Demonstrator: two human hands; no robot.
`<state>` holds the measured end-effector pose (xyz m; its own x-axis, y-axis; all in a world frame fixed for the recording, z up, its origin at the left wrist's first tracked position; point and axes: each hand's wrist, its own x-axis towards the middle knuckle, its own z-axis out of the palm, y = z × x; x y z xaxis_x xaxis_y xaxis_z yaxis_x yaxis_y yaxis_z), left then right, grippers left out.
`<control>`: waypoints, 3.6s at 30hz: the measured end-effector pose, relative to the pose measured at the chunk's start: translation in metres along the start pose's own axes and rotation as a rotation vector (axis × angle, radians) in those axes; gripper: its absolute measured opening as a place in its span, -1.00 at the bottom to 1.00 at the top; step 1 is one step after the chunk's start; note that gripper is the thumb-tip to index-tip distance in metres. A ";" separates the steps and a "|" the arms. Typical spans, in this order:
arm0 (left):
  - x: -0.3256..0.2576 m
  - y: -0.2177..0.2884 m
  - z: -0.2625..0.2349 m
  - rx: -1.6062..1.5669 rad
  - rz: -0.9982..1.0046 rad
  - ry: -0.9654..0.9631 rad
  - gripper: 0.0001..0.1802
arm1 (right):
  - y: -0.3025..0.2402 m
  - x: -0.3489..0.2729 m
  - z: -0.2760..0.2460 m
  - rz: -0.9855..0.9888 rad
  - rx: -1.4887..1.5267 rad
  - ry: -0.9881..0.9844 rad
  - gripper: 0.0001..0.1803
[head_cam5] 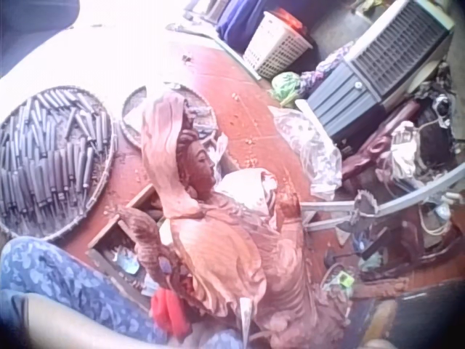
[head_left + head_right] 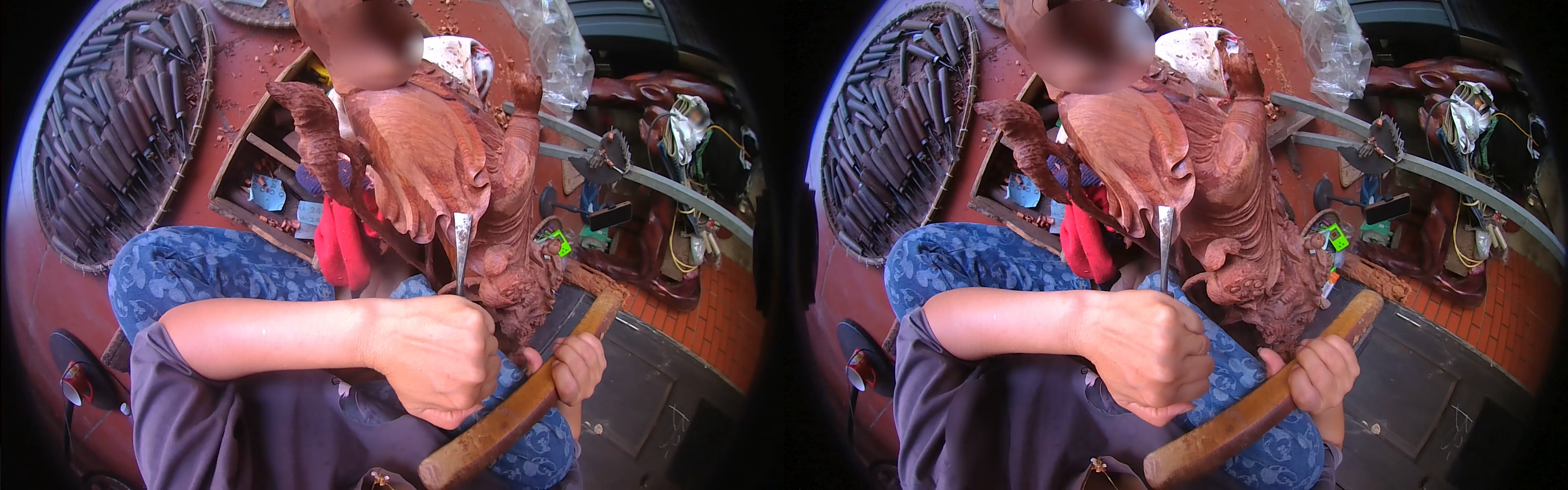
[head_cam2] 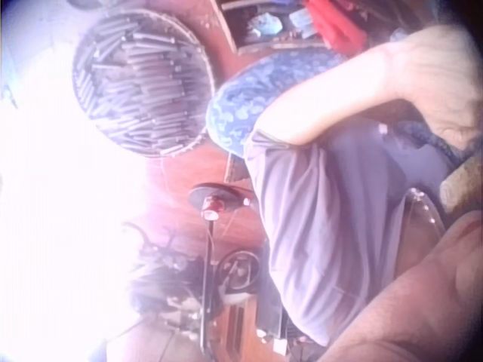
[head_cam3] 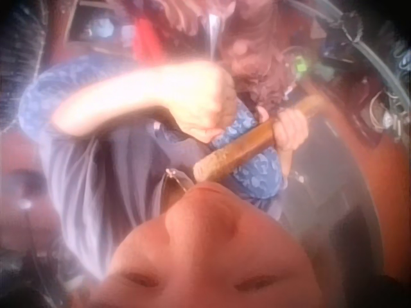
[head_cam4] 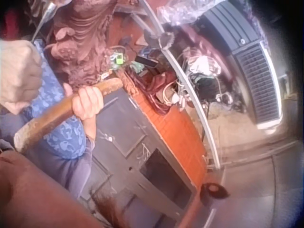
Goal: The person carves a wooden sculpture of a figure using a chisel and mallet. They repeatedly strike the chisel to shape the wood, focusing on the torso and wing areas.
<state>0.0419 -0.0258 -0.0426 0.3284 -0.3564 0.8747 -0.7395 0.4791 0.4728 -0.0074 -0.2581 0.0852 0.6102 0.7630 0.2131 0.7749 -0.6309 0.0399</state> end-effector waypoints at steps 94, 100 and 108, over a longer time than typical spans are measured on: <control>0.010 -0.013 -0.007 0.236 -0.045 0.026 -0.67 | 0.050 -0.013 0.019 -0.029 -0.189 0.090 -0.63; 0.012 -0.013 -0.008 0.235 -0.044 0.032 -0.67 | 0.056 -0.016 0.020 -0.088 -0.114 0.147 -0.61; 0.011 -0.016 -0.010 0.277 -0.046 0.063 -0.68 | 0.059 -0.015 0.019 -0.053 -0.196 0.099 -0.60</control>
<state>0.0630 -0.0296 -0.0391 0.3951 -0.3180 0.8619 -0.8524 0.2229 0.4730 0.0321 -0.3039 0.0654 0.5431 0.7841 0.3005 0.7525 -0.6133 0.2402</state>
